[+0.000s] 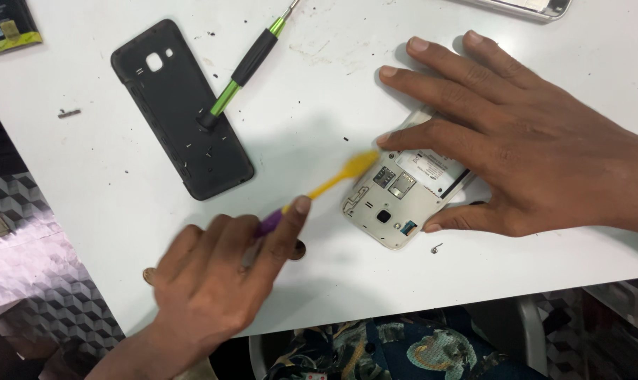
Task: The person uses a screwdriver to remove screws from the back of a white mobile phone. After removing the screws, the person uses a toothbrush to clean the internal components of the phone.
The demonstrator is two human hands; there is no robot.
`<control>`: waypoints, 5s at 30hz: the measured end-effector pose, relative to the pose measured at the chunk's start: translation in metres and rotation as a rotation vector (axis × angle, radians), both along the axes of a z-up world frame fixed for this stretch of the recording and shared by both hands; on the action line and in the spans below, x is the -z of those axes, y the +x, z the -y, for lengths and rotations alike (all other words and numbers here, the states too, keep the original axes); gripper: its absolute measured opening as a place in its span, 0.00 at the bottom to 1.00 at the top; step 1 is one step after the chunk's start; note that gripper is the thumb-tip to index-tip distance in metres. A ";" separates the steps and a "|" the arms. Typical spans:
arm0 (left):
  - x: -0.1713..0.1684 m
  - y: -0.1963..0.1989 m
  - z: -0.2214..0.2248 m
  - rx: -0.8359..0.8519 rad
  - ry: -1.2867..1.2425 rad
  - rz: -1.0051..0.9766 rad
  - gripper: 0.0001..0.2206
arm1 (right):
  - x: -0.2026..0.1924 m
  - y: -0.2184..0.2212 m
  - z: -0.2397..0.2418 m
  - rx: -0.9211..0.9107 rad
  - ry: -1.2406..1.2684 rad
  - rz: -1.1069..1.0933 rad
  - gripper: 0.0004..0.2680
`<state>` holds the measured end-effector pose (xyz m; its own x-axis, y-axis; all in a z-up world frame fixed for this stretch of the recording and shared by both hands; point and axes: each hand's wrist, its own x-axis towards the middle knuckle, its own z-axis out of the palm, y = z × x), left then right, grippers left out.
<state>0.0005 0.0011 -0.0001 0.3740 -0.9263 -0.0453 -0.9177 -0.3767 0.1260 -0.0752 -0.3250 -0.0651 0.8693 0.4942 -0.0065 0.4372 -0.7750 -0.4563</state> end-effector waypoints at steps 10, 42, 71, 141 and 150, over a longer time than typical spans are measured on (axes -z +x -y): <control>0.009 0.001 -0.009 0.032 -0.133 -0.005 0.15 | 0.000 0.000 0.000 -0.006 0.034 0.008 0.28; -0.003 0.009 0.003 -0.091 -0.036 -0.277 0.20 | 0.000 0.000 -0.002 0.006 0.031 0.007 0.30; -0.009 0.006 -0.002 0.071 0.026 -0.168 0.20 | -0.004 0.002 -0.002 -0.004 0.085 0.018 0.29; -0.039 -0.055 0.052 -0.352 0.047 -0.325 0.26 | 0.004 -0.009 0.008 0.103 0.183 -0.010 0.34; -0.039 -0.050 0.049 -0.379 0.137 -0.328 0.27 | 0.006 -0.009 0.006 0.102 0.172 0.001 0.33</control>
<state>-0.0496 -0.0481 0.0392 0.6281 -0.7060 -0.3273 -0.6341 -0.7081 0.3105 -0.0841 -0.3308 -0.0708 0.9150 0.3970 0.0714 0.3606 -0.7260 -0.5855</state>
